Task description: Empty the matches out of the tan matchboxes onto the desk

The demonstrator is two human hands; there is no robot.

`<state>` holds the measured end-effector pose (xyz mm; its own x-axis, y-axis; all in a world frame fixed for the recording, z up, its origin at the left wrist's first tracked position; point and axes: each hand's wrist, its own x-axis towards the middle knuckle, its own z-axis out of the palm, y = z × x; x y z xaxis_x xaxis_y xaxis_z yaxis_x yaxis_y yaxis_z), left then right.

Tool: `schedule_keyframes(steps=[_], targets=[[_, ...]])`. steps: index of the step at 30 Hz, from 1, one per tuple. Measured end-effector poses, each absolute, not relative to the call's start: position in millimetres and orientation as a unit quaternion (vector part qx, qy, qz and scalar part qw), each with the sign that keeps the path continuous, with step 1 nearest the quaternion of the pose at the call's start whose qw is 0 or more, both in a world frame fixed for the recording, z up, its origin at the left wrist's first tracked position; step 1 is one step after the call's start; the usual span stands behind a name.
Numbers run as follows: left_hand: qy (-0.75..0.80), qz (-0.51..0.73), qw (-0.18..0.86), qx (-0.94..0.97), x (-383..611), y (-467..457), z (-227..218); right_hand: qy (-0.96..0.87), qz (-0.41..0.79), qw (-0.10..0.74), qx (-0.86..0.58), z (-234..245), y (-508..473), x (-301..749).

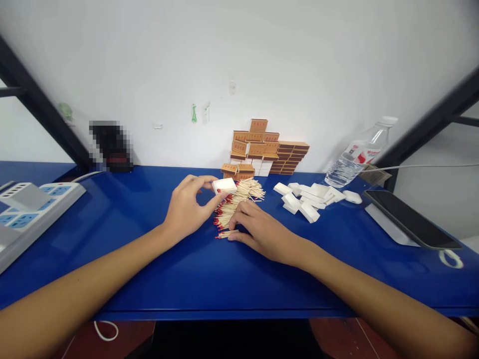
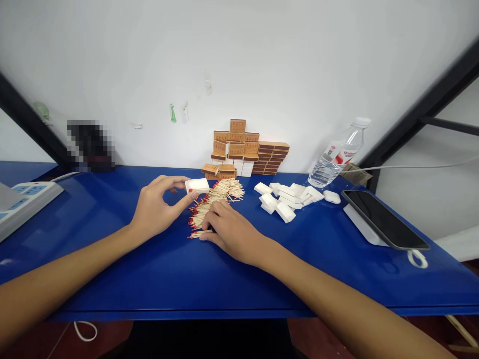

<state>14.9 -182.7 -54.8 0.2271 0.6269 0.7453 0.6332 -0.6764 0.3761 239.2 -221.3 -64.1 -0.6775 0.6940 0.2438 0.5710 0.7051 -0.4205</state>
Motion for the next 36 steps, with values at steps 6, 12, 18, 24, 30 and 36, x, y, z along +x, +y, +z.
schedule_keyframes(steps=[6,12,18,24,30,36], targets=[[-0.394,-0.472,-0.001,-0.789,14,-182,-59,-0.897,0.194,0.146,-0.37,-56,-225,240],[-0.391,-0.473,0.005,-0.79,15,-182,-60,-0.89,0.206,0.12,-0.39,-45,-226,257],[-0.39,-0.467,0.005,-0.793,13,-183,-59,-0.879,0.203,0.083,-0.423,-42,-213,285],[-0.339,-0.44,-0.009,-0.831,14,-186,-58,-0.871,0.207,0.066,-0.441,-40,-206,292],[-0.295,-0.409,-0.036,-0.863,17,-189,-59,-0.873,0.207,0.085,-0.434,-39,-206,294],[-0.289,-0.397,-0.045,-0.87,17,-190,-60,-0.879,0.207,0.105,-0.416,-40,-205,295]])
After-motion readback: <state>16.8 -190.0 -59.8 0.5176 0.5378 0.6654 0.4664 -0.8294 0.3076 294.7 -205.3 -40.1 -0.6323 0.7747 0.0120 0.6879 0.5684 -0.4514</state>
